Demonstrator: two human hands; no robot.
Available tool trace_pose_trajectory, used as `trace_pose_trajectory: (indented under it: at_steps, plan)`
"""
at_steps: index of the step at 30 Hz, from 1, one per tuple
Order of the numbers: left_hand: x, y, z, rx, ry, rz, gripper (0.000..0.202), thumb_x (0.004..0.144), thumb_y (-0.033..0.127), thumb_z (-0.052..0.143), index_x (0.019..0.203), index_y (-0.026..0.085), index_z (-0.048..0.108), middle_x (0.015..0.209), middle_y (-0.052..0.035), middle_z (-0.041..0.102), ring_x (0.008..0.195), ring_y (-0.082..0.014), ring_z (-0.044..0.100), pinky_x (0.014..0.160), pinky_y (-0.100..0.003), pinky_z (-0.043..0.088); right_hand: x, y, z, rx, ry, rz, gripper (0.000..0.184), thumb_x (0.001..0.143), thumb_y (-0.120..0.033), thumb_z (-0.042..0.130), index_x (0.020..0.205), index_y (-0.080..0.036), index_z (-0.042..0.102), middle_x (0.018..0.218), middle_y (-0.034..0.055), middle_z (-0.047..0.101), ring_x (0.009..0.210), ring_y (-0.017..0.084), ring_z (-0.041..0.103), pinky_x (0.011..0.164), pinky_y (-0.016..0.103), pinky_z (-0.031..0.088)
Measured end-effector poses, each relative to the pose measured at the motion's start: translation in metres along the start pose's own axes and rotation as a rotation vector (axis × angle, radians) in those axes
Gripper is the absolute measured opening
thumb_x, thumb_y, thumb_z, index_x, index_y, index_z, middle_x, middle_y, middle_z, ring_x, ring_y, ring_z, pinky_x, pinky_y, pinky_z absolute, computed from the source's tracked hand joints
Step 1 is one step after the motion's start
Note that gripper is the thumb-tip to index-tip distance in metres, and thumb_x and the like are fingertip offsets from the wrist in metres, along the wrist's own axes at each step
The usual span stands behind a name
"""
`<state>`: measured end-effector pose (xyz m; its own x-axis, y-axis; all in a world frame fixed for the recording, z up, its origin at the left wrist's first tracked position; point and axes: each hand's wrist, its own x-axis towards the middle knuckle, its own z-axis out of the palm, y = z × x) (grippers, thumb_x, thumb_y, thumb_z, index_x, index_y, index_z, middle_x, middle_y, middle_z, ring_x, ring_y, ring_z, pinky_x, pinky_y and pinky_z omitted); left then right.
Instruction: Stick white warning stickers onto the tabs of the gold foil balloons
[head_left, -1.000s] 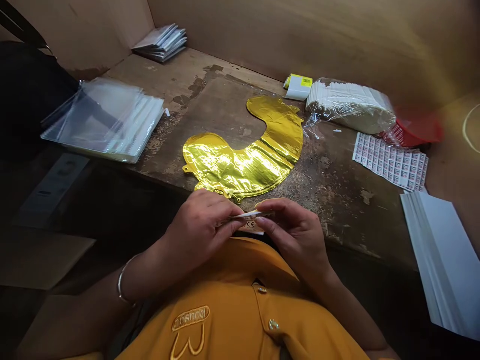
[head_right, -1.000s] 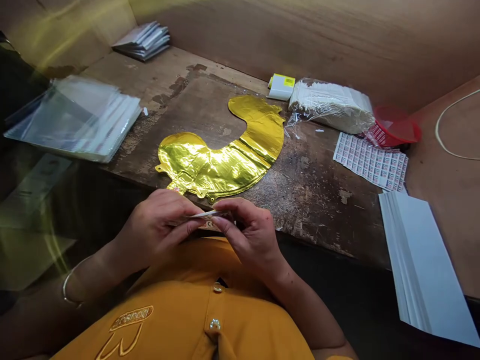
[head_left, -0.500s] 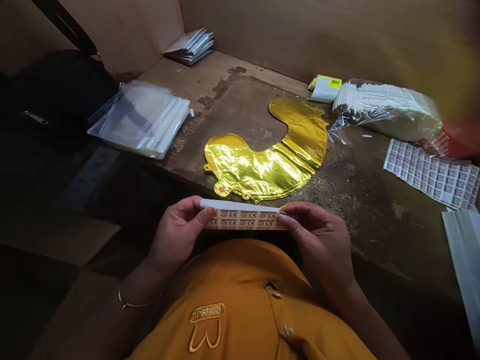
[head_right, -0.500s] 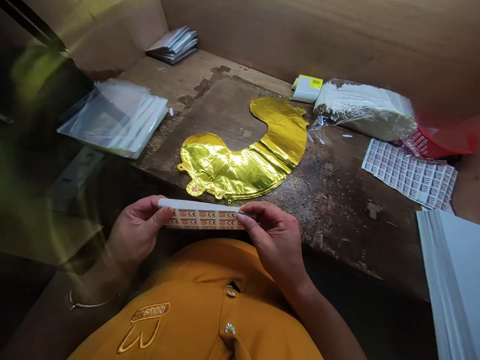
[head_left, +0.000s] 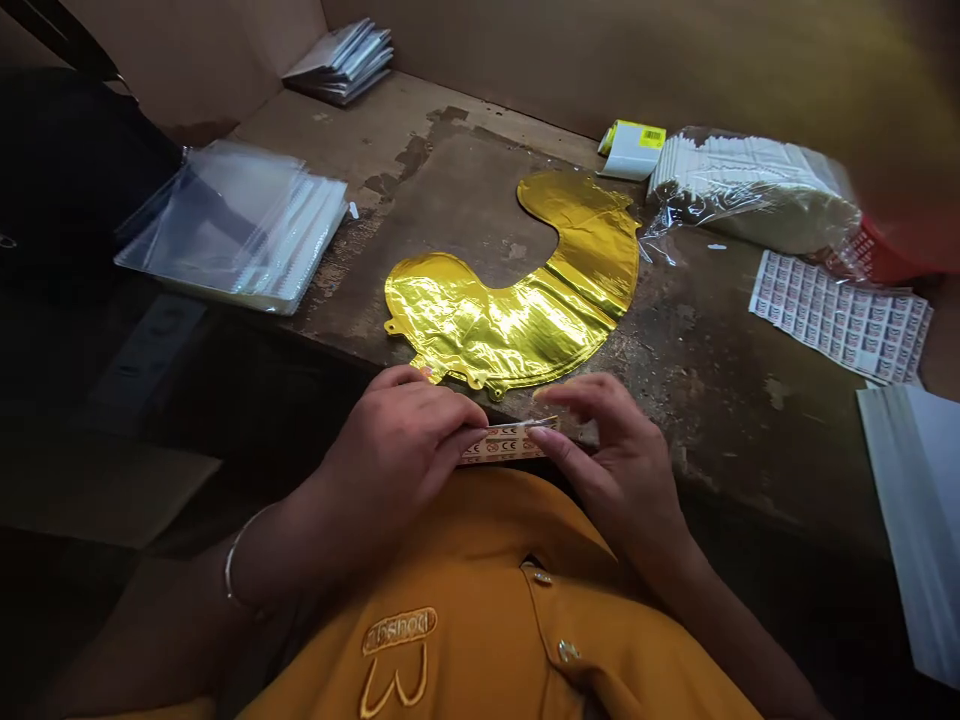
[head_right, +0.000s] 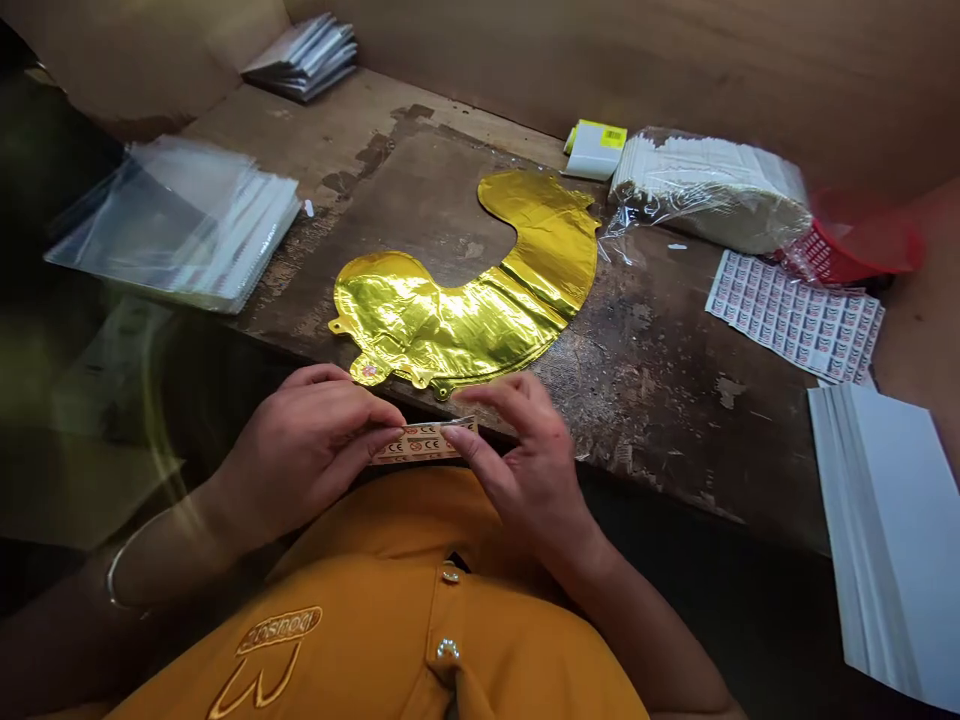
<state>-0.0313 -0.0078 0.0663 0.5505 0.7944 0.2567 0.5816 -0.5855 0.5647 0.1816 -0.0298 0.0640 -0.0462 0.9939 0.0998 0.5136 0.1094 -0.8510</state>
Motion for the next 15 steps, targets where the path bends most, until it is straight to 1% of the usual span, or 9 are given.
trace_pose_trajectory:
  at_steps: [1, 2, 4, 5, 6, 7, 9, 12, 15]
  plan:
    - [0.002, -0.002, 0.0, -0.04, -0.024, 0.004, 0.015, 0.092, 0.023, 0.051, 0.084, 0.02, 0.064, 0.077, 0.003, 0.071, 0.069, -0.0122, 0.062, 0.086, -0.033, 0.039, 0.003, 0.002, -0.004, -0.045, -0.034, -0.035, 0.036, 0.072, -0.031, 0.076, 0.107, -0.024, 0.068, 0.107, 0.0057, 0.067, 0.097, 0.02, 0.062, 0.085, 0.033, 0.051]
    - [0.003, -0.005, 0.001, -0.066, -0.038, 0.016, 0.015, 0.092, 0.023, 0.051, 0.085, 0.02, 0.064, 0.077, 0.0029, 0.07, 0.07, -0.0122, 0.062, 0.086, -0.033, 0.039, 0.006, 0.004, -0.008, -0.054, -0.103, -0.041, 0.039, 0.071, -0.032, 0.077, 0.109, -0.024, 0.068, 0.11, 0.0063, 0.067, 0.1, 0.021, 0.062, 0.088, 0.034, 0.05]
    - [0.004, -0.01, 0.001, -0.087, -0.058, 0.032, 0.014, 0.092, 0.023, 0.051, 0.087, 0.02, 0.064, 0.079, 0.0026, 0.071, 0.071, -0.0126, 0.062, 0.087, -0.033, 0.038, 0.011, 0.008, -0.012, 0.023, -0.266, 0.02, 0.024, 0.075, -0.033, 0.072, 0.097, -0.021, 0.071, 0.096, 0.0051, 0.071, 0.089, 0.02, 0.065, 0.08, 0.031, 0.051]
    - [0.004, -0.013, 0.0, -0.089, -0.069, 0.019, 0.012, 0.091, 0.026, 0.054, 0.089, 0.021, 0.065, 0.082, 0.0021, 0.072, 0.072, -0.0134, 0.062, 0.088, -0.034, 0.038, 0.011, 0.009, -0.013, 0.066, -0.305, 0.066, 0.015, 0.079, -0.032, 0.069, 0.087, -0.019, 0.072, 0.084, 0.0035, 0.071, 0.079, 0.018, 0.065, 0.073, 0.028, 0.051]
    - [0.003, -0.016, -0.001, -0.1, -0.081, -0.017, 0.011, 0.088, 0.029, 0.058, 0.091, 0.021, 0.066, 0.084, 0.0015, 0.073, 0.073, -0.0145, 0.063, 0.086, -0.033, 0.04, 0.011, 0.011, -0.012, 0.096, -0.301, 0.111, 0.014, 0.081, -0.03, 0.065, 0.079, -0.018, 0.071, 0.074, 0.002, 0.07, 0.071, 0.016, 0.063, 0.066, 0.026, 0.049]
    - [0.002, -0.019, -0.002, -0.129, -0.093, -0.085, 0.012, 0.086, 0.032, 0.062, 0.09, 0.022, 0.068, 0.085, 0.001, 0.073, 0.074, -0.0155, 0.064, 0.083, -0.032, 0.042, 0.011, 0.012, -0.011, 0.113, -0.269, 0.147, 0.015, 0.082, -0.029, 0.064, 0.075, -0.017, 0.07, 0.068, 0.001, 0.067, 0.066, 0.014, 0.061, 0.062, 0.025, 0.048]
    - [-0.002, -0.025, -0.004, -0.247, -0.108, -0.301, 0.016, 0.081, 0.037, 0.066, 0.084, 0.021, 0.07, 0.081, 0.0001, 0.073, 0.072, -0.0169, 0.064, 0.071, -0.029, 0.046, 0.008, 0.014, -0.008, 0.133, -0.202, 0.194, 0.015, 0.08, -0.029, 0.066, 0.073, -0.016, 0.07, 0.066, 0.0006, 0.065, 0.064, 0.013, 0.059, 0.06, 0.024, 0.046]
    - [-0.007, -0.033, -0.002, -0.547, -0.081, -0.644, 0.022, 0.077, 0.042, 0.069, 0.076, 0.019, 0.069, 0.07, -0.0004, 0.07, 0.062, -0.0156, 0.063, 0.056, -0.024, 0.047, 0.006, 0.016, -0.005, 0.213, -0.231, 0.246, 0.017, 0.081, -0.031, 0.065, 0.074, -0.016, 0.07, 0.067, 0.0011, 0.065, 0.065, 0.013, 0.058, 0.06, 0.024, 0.046]
    - [-0.014, -0.039, 0.006, -0.818, 0.033, -0.794, 0.029, 0.071, 0.046, 0.074, 0.074, 0.018, 0.067, 0.065, -0.0002, 0.069, 0.055, -0.0134, 0.061, 0.051, -0.022, 0.049, 0.007, 0.016, -0.004, 0.257, -0.256, 0.251, 0.019, 0.083, -0.032, 0.063, 0.076, -0.016, 0.069, 0.069, 0.0016, 0.064, 0.065, 0.013, 0.057, 0.059, 0.023, 0.047]
